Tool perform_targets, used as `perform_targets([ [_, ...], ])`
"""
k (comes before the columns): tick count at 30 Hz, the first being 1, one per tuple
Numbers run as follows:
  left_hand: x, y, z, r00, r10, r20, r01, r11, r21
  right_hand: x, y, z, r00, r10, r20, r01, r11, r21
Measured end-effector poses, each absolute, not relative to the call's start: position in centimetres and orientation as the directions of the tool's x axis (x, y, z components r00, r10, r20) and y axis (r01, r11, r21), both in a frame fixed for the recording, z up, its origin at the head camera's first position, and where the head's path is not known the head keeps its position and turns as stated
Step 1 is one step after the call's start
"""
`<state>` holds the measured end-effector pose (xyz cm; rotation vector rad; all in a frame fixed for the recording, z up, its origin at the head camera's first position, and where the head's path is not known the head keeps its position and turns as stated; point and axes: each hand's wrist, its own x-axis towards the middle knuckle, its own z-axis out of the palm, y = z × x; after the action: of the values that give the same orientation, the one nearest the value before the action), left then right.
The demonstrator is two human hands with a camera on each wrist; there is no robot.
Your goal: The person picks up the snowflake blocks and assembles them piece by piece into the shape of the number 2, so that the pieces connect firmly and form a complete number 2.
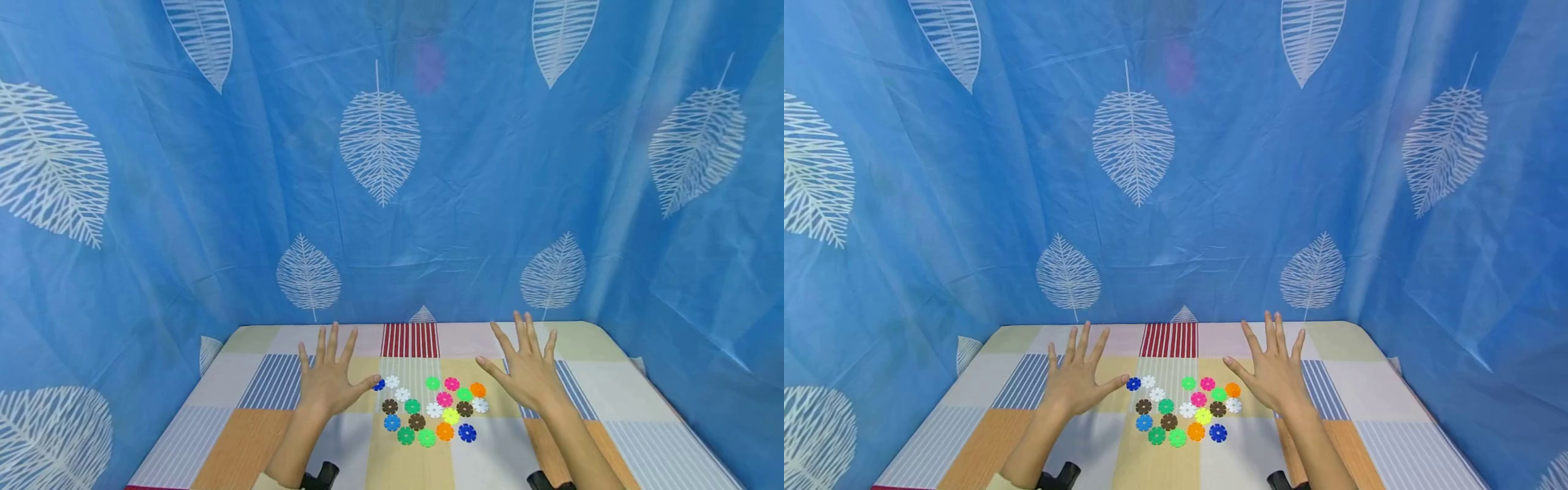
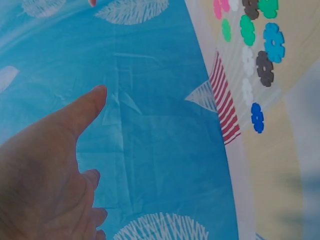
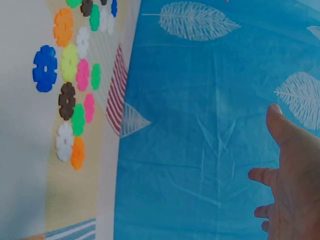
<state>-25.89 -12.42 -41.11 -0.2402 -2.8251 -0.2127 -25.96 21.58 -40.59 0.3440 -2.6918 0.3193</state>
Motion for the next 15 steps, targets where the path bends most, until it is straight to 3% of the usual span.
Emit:
perform_targets([
  [7, -26.4, -12.2, -41.9, -0.927, 0.140, 0.348, 0.211, 0.961, 0.177, -26.4, 21.3, -41.3, -0.881, -0.199, 0.430, -0.305, 0.932, -0.194],
  [15, -27.5, -11.5, -44.2, -0.916, 0.077, 0.395, 0.245, 0.885, 0.396, -28.3, 21.9, -44.0, -0.892, -0.172, 0.419, -0.350, 0.848, -0.397],
])
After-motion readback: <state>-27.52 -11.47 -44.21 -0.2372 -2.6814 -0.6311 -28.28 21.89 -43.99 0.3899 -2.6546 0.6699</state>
